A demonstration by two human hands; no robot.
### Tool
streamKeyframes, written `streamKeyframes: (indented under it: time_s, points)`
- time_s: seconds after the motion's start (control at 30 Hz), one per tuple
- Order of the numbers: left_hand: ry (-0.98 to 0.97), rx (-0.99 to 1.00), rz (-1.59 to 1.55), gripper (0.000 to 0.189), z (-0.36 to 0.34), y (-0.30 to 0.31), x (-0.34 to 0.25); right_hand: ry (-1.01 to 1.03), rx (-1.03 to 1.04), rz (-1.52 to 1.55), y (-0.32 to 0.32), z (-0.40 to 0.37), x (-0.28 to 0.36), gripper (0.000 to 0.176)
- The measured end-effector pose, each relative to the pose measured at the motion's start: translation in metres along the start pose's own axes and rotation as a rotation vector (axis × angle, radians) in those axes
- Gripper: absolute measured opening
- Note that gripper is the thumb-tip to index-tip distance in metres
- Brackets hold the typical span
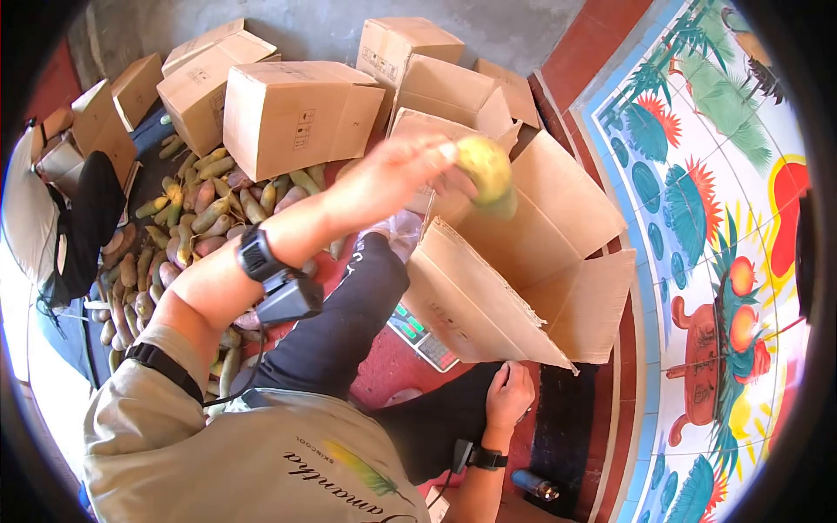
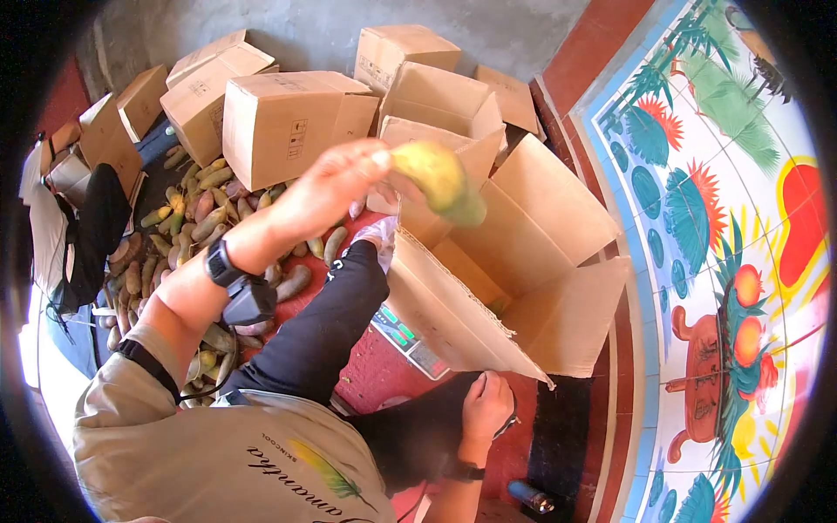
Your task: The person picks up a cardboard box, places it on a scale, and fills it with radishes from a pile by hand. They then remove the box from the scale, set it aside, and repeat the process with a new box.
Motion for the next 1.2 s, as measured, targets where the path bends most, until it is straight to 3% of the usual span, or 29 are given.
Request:
streamKeyframes:
  time_s: [0.07,0.13,0.23,0.3,0.33,0.4,0.53,0.63,0.73,0.8,0.93,1.0,1.07,1.13,1.2]
  points:
    - [0.032,0.122,0.018,0.030,0.007,-0.015,0.025,0.002,-0.009,-0.006,0.002,0.000,0.001,0.007]
    - [-0.117,0.155,0.231,0.028,0.007,-0.029,0.044,0.002,-0.013,-0.007,0.002,-0.001,0.000,0.007]
    - [-0.110,0.174,0.309,0.024,0.002,-0.042,0.051,0.023,-0.035,-0.008,-0.001,-0.003,-0.004,0.007]
    - [-0.055,0.313,0.721,0.021,-0.003,-0.047,0.059,0.043,-0.045,-0.007,-0.001,-0.002,-0.003,0.007]
    - [-0.048,0.313,0.720,0.021,-0.002,-0.045,0.065,0.023,-0.014,-0.017,0.000,-0.001,-0.002,0.007]
    - [-0.332,0.379,0.979,0.017,0.000,-0.043,0.071,0.008,0.022,-0.025,0.000,0.000,0.000,0.008]
    - [-0.386,0.270,0.713,0.013,-0.008,-0.028,0.067,0.029,0.008,-0.018,-0.001,0.003,0.003,0.009]
    - [-0.501,0.054,0.563,0.010,-0.022,0.000,0.052,0.036,0.016,-0.024,-0.002,0.002,0.002,0.009]
    - [-0.365,-0.096,0.611,0.011,-0.047,0.041,0.068,0.035,0.030,-0.021,-0.003,0.001,0.000,0.009]
    - [-0.125,-0.173,0.672,0.012,-0.068,0.072,0.088,0.044,0.040,-0.014,-0.004,0.002,0.000,0.009]
    - [0.279,-0.143,0.728,0.012,-0.134,0.127,0.168,0.065,0.061,-0.024,-0.006,0.005,0.002,0.008]
    - [0.330,-0.104,0.727,0.014,-0.179,0.140,0.213,0.042,0.087,-0.031,-0.007,0.005,0.002,0.009]
    - [0.487,0.078,0.913,0.016,-0.232,0.148,0.257,0.042,0.105,-0.035,-0.008,0.006,0.004,0.008]
    - [0.445,0.296,1.042,0.013,-0.292,0.147,0.302,0.041,0.122,-0.043,-0.009,0.007,0.004,0.008]
    - [0.389,0.992,1.337,0.016,-0.392,0.157,0.411,0.070,0.100,-0.038,-0.009,0.008,0.004,0.008]
Point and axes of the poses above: each hand's wrist, its own z-axis towards the middle knuckle, its own y-axis out of the back of the hand, x = y × z, the point moved 4 cm from there along z, towards the middle knuckle, and after that the axes turned 5 degrees about -x, right-handed, at the moved point
